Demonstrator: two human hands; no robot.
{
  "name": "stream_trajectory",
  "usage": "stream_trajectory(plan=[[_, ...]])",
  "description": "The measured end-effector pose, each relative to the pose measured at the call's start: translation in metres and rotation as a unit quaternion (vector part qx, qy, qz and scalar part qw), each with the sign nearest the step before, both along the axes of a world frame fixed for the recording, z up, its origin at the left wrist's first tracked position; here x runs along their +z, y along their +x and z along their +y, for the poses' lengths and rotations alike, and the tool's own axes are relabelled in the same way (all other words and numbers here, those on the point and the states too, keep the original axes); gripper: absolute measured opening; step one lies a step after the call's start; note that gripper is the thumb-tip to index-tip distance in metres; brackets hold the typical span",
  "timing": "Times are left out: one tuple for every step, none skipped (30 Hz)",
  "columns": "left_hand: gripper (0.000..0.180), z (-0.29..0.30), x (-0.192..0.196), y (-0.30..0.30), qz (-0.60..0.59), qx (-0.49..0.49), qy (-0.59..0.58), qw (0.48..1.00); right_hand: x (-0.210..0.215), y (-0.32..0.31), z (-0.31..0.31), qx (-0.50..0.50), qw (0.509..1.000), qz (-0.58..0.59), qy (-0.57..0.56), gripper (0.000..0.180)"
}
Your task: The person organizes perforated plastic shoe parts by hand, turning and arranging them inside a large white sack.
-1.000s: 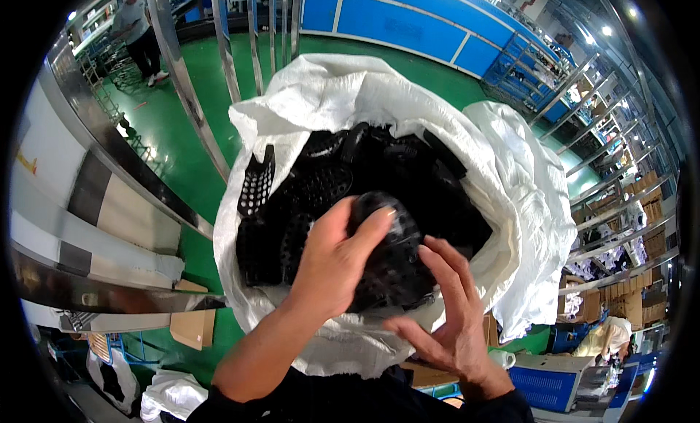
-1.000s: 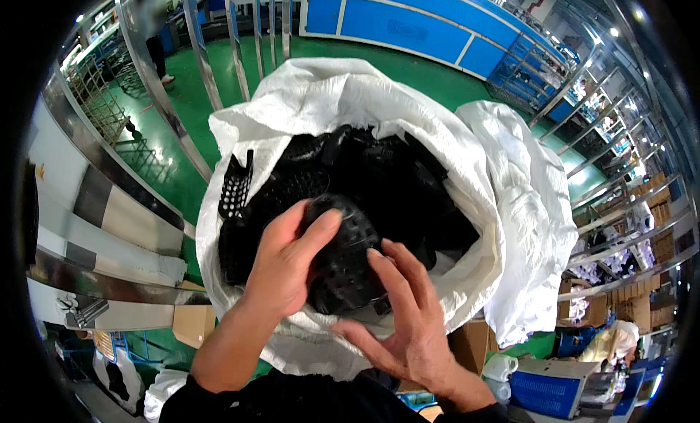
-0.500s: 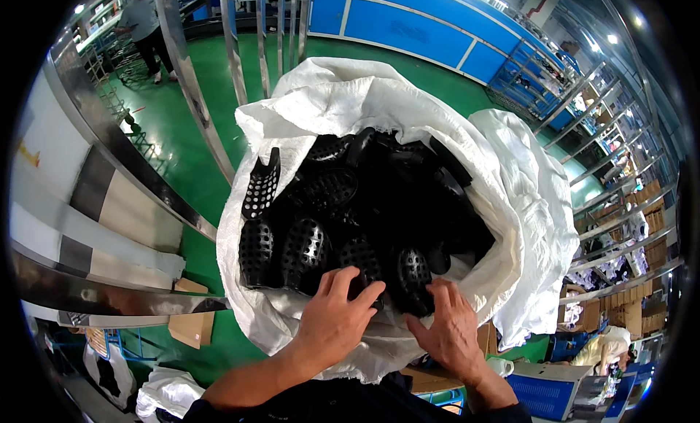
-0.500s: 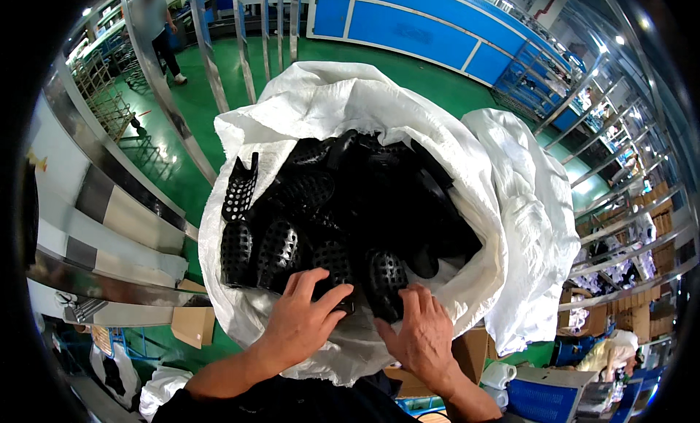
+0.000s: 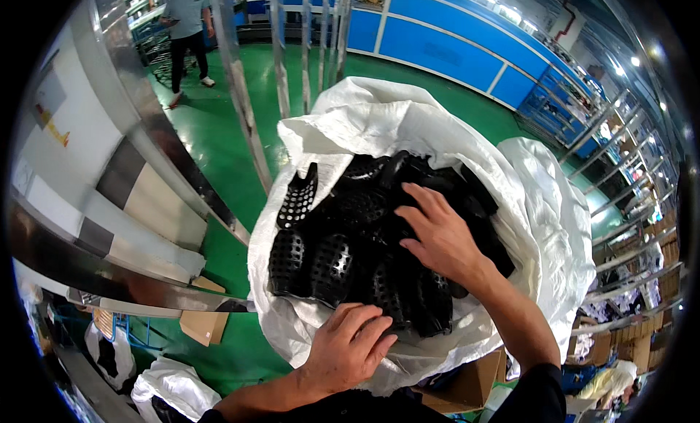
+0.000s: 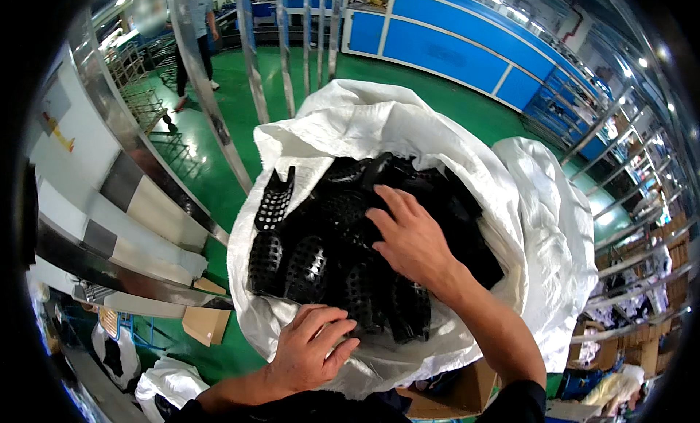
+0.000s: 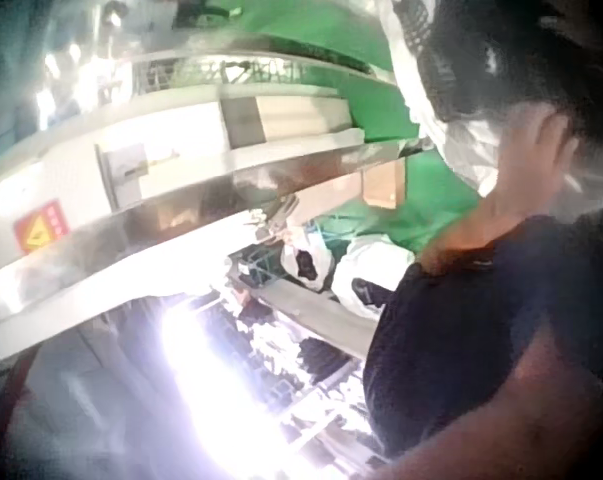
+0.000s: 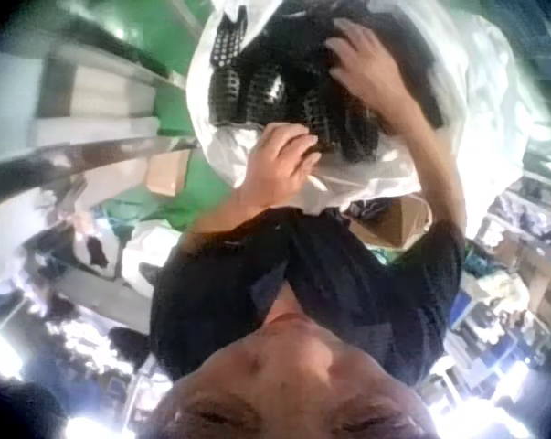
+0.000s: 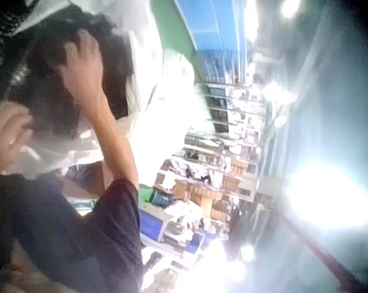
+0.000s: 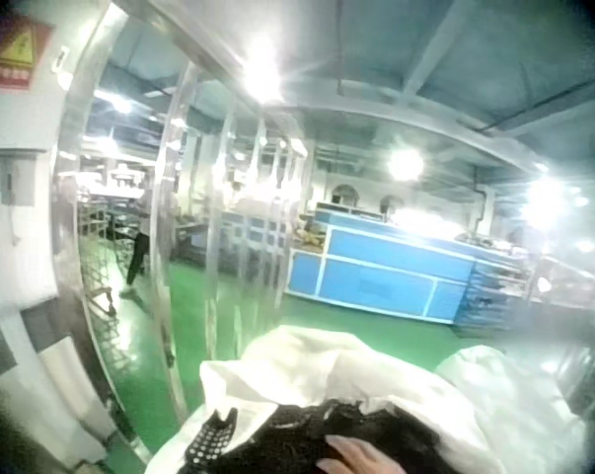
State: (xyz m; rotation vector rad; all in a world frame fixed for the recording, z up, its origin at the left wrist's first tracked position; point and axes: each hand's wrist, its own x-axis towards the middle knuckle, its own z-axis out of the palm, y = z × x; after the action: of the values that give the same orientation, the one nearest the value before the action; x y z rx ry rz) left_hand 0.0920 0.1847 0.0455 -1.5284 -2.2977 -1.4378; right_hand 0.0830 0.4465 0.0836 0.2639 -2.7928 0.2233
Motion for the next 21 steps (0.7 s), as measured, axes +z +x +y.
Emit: stream_trajectory(plan=[[0.031, -0.001, 0.001, -0.001, 0.004, -0.002, 0.016, 1.000, -0.011, -0.019, 0.002, 0.008, 0.999, -0.016, 0.044, 0.050], [0.027, 0.000, 0.002, -0.002, 0.008, -0.003, 0.031, 0.999, -0.024, -0.036, 0.003, 0.015, 0.997, 0.001, 0.081, 0.041], [0.023, 0.002, 0.008, -0.004, 0.001, 0.012, 0.048, 0.999, -0.041, -0.049, 0.011, 0.019, 0.993, -0.004, 0.118, 0.034], [0.023, 0.001, 0.008, -0.008, 0.003, 0.019, 0.047, 0.999, -0.046, -0.061, 0.010, 0.025, 0.988, -0.009, 0.154, 0.028], [0.024, 0.000, 0.009, -0.014, 0.015, 0.040, 0.055, 0.998, -0.047, -0.062, 0.015, 0.029, 0.988, -0.006, 0.155, 0.028], [0.025, -0.005, 0.009, -0.021, 0.028, 0.068, 0.058, 0.996, -0.041, -0.066, 0.015, 0.044, 0.988, -0.021, 0.146, 0.025], [0.027, -0.008, 0.015, -0.027, 0.053, 0.110, 0.047, 0.991, -0.028, -0.066, 0.015, 0.056, 0.988, -0.037, 0.143, 0.021], [0.038, -0.013, 0.016, -0.031, 0.043, 0.142, 0.042, 0.988, 0.007, -0.055, 0.006, 0.069, 0.984, -0.003, 0.166, 0.021], [0.045, -0.015, 0.020, -0.036, 0.036, 0.179, 0.035, 0.983, 0.032, -0.047, -0.001, 0.090, 0.985, 0.006, 0.144, 0.020], [0.052, -0.014, 0.026, -0.041, 0.028, 0.208, 0.033, 0.977, 0.061, -0.035, -0.007, 0.119, 0.985, -0.003, 0.123, 0.017], [0.061, -0.012, 0.033, -0.042, 0.025, 0.252, 0.022, 0.967, 0.083, -0.027, -0.014, 0.153, 0.983, -0.052, 0.090, 0.014], [0.061, -0.011, 0.035, -0.046, 0.032, 0.258, 0.027, 0.965, 0.100, -0.015, -0.020, 0.178, 0.979, -0.068, 0.074, 0.013], [0.058, -0.013, 0.034, -0.049, -0.012, 0.213, 0.075, 0.974, 0.109, -0.010, -0.030, 0.221, 0.968, -0.107, 0.047, 0.016], [0.055, -0.017, 0.031, -0.051, -0.055, 0.168, 0.122, 0.977, 0.114, -0.012, -0.038, 0.265, 0.953, -0.146, 0.020, 0.019], [0.045, -0.025, 0.015, -0.053, -0.068, 0.095, 0.168, 0.979, 0.114, -0.018, -0.039, 0.269, 0.953, -0.140, 0.026, 0.019], [0.045, -0.033, 0.013, -0.044, -0.062, 0.099, 0.170, 0.979, 0.108, -0.026, -0.035, 0.258, 0.936, -0.197, -0.134, 0.024], [0.041, -0.043, 0.014, -0.032, -0.207, 0.115, 0.184, 0.954, 0.101, -0.037, -0.032, 0.243, 0.891, -0.251, -0.291, 0.029], [0.037, -0.053, 0.017, -0.022, -0.348, 0.135, 0.198, 0.907, 0.092, -0.054, -0.034, 0.136, 0.918, -0.248, -0.277, 0.038], [0.037, -0.060, 0.026, -0.019, -0.343, 0.134, 0.201, 0.908, 0.070, -0.072, -0.029, 0.152, 0.965, -0.137, -0.163, 0.037], [0.030, -0.067, 0.036, -0.015, -0.450, 0.132, 0.182, 0.864, 0.043, -0.092, -0.022, 0.162, 0.985, -0.021, -0.045, 0.037], [0.024, -0.073, 0.042, -0.014, -0.548, 0.131, 0.160, 0.810, 0.023, -0.108, -0.025, 0.173, 0.985, 0.008, 0.001, 0.036]])
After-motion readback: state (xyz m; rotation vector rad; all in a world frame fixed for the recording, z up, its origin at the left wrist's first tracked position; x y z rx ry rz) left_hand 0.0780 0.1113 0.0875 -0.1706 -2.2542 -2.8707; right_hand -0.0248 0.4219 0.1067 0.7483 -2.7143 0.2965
